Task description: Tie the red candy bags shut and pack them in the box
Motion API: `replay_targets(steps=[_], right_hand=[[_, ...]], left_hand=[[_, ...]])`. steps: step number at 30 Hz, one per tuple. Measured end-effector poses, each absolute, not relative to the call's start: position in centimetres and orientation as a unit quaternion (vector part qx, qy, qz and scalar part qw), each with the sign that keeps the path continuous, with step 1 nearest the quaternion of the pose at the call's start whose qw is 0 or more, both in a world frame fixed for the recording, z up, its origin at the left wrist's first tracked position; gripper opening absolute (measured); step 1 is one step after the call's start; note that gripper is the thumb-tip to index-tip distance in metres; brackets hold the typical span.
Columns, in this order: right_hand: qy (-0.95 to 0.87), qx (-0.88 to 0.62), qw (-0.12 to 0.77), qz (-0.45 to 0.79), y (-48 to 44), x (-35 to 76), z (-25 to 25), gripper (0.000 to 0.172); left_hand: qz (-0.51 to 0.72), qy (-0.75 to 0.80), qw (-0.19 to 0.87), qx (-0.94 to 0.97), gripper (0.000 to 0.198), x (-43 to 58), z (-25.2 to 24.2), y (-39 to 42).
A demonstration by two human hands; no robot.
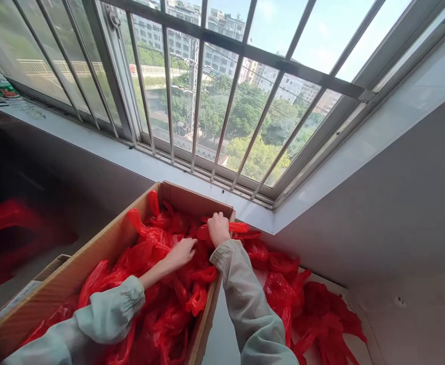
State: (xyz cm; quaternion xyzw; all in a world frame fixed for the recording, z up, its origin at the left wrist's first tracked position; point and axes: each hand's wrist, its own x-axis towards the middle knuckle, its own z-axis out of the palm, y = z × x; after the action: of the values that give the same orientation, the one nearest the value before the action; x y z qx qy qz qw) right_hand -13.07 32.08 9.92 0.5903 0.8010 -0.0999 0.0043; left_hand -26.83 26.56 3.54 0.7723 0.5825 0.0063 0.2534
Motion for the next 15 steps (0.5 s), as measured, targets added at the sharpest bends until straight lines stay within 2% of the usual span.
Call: replay_targets(steps=[5, 8, 11, 15], right_hand=[[0.806, 0.573, -0.087, -0.115, 31.3, -8.9, 11.0, 0.036], [0.744, 0.641, -0.153, -0.107, 30.8, -3.5, 10.7, 0.040], [0.656, 0.728, -0.153, -0.125, 30.5, 1.2, 8.0, 0.036], [0.606, 0.760, -0.121, -0.200, 29.8, 1.4, 1.9, 0.033]], left_hand=[[0.117, 0.601, 0.232, 0.756, 0.042, -26.2, 3.2, 28.7], [0.140, 0.550, 0.260, 0.782, 0.041, -25.1, 1.9, 28.4], [0.145, 0.533, 0.275, 0.787, 0.039, -24.2, 0.5, 27.4], [0.161, 0.541, 0.288, 0.773, 0.040, -23.7, -0.1, 26.6]])
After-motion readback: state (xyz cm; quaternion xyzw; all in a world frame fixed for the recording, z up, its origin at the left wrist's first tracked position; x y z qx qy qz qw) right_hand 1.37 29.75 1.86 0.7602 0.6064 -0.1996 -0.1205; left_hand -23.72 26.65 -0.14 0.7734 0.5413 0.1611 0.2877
